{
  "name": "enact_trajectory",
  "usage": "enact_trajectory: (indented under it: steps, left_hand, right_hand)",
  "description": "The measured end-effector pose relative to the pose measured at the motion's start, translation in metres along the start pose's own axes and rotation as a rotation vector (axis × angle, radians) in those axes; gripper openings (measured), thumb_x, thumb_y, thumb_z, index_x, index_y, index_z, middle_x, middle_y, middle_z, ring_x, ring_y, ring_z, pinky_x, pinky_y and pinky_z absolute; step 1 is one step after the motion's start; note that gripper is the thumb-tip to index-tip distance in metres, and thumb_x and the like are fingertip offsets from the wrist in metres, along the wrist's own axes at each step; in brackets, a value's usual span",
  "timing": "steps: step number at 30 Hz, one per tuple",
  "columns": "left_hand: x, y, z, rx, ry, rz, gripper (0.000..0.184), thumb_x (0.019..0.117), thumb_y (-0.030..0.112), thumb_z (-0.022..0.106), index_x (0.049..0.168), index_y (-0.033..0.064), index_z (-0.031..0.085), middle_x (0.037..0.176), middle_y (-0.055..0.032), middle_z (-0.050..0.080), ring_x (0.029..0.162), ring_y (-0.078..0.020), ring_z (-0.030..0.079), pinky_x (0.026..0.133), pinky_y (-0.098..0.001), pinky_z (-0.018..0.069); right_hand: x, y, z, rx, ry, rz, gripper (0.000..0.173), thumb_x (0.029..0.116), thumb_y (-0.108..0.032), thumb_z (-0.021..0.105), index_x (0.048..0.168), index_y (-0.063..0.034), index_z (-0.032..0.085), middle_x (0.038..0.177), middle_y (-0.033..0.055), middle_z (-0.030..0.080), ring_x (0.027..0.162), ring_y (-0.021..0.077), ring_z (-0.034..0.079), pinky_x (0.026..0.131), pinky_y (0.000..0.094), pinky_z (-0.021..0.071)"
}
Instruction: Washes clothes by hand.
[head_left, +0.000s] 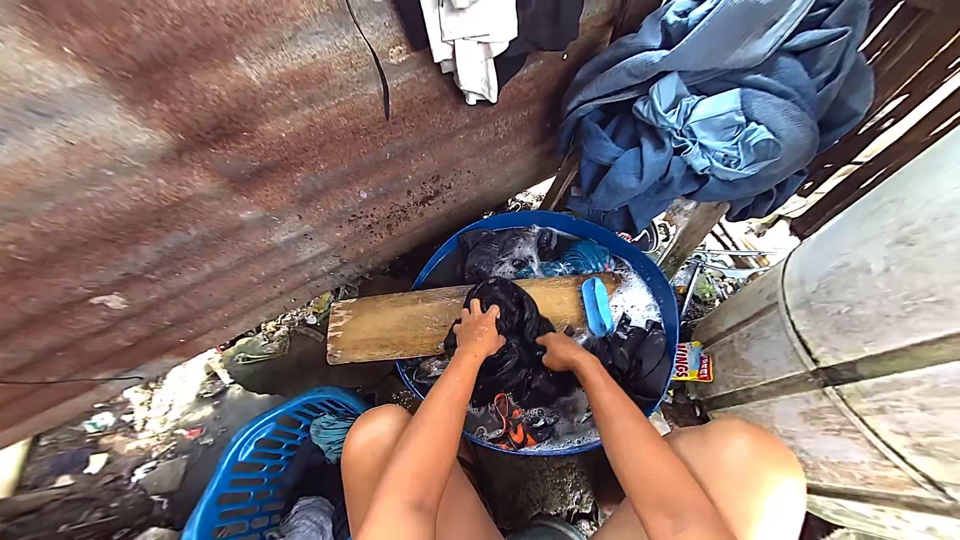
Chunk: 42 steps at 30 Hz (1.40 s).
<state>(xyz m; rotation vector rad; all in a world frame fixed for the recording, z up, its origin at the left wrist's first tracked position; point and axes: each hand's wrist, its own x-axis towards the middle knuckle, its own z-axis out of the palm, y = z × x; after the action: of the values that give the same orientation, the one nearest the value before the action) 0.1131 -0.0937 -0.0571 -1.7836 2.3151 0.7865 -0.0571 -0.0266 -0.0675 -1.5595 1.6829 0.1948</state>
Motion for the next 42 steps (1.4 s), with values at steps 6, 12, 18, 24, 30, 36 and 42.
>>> enact_trajectory:
  steps: [6,12,18,24,30,36,42]
  left_hand:
    - [-0.011,-0.012,-0.038,0.479,-0.585,0.087,0.045,0.0915,0.009,0.071,0.135,0.0027,0.061,0.145,-0.0237,0.053,0.137,-0.0427,0.047,0.107,-0.0652,0.0386]
    - [-0.042,-0.013,-0.067,-0.055,-0.055,0.223,0.061,0.08,0.027,0.089,0.126,-0.0038,0.062,0.13,-0.029,0.06,0.126,-0.0461,0.055,0.105,-0.0666,0.0418]
    - [-0.046,0.008,-0.065,-0.922,0.096,0.451,0.04,0.088,-0.004,0.073,0.126,-0.0051,0.061,0.117,-0.0151,0.068,0.107,-0.0156,0.066,0.098,-0.0363,0.0537]
    - [-0.026,-0.065,-0.105,-0.746,0.46,-0.019,0.045,0.0947,0.014,0.072,0.134,0.0004,0.057,0.126,-0.0229,0.064,0.118,-0.0336,0.061,0.101,-0.0539,0.0481]
    - [-0.021,-0.055,-0.074,-0.194,0.35,0.015,0.046,0.0922,0.03,0.077,0.124,-0.0011,0.066,0.138,-0.0299,0.054,0.132,-0.0519,0.046,0.102,-0.0713,0.039]
    - [0.004,-0.039,-0.018,0.091,-0.005,0.16,0.076,0.0866,0.032,0.083,0.152,0.0137,0.049,0.162,-0.0168,0.037,0.154,-0.0443,0.018,0.113,-0.0797,0.0137]
    - [-0.008,-0.016,-0.019,0.283,-0.311,0.183,0.064,0.0912,0.025,0.074,0.15,0.0127,0.052,0.157,-0.0143,0.045,0.149,-0.0389,0.033,0.116,-0.0737,0.0149]
  right_hand:
    - [-0.03,0.019,-0.03,0.232,-0.126,-0.03,0.033,0.1008,-0.003,0.059,0.134,0.0021,0.061,0.126,0.0255,0.064,0.108,0.0349,0.064,0.092,0.0524,0.0519]
    - [-0.066,0.002,-0.069,0.347,0.589,-0.478,0.022,0.0906,0.002,0.063,0.109,0.0033,0.076,0.11,0.0236,0.071,0.11,0.0369,0.066,0.099,0.0621,0.0472]
    - [-0.05,-0.035,-0.058,0.776,0.84,-0.748,0.023,0.0862,0.004,0.063,0.108,0.0047,0.07,0.106,0.01,0.071,0.093,0.0061,0.066,0.085,0.0234,0.055]
    - [-0.001,0.013,-0.015,0.223,0.179,-0.137,0.046,0.0889,-0.027,0.082,0.116,0.0079,0.069,0.113,0.0307,0.068,0.111,0.0465,0.065,0.1,0.0676,0.0468]
    - [-0.001,-0.01,-0.003,-0.127,-0.048,0.01,0.035,0.096,-0.019,0.07,0.126,0.0001,0.067,0.132,0.0272,0.064,0.129,0.046,0.056,0.104,0.0706,0.0401]
    - [-0.042,0.003,-0.066,0.338,0.543,-0.258,0.02,0.0971,0.0,0.059,0.114,0.0064,0.067,0.112,0.028,0.069,0.112,0.0433,0.065,0.099,0.0649,0.0465]
    - [0.006,0.017,-0.022,0.298,0.632,-0.099,0.031,0.1075,-0.017,0.051,0.132,-0.0003,0.062,0.13,0.0274,0.064,0.128,0.0471,0.057,0.105,0.0697,0.0424]
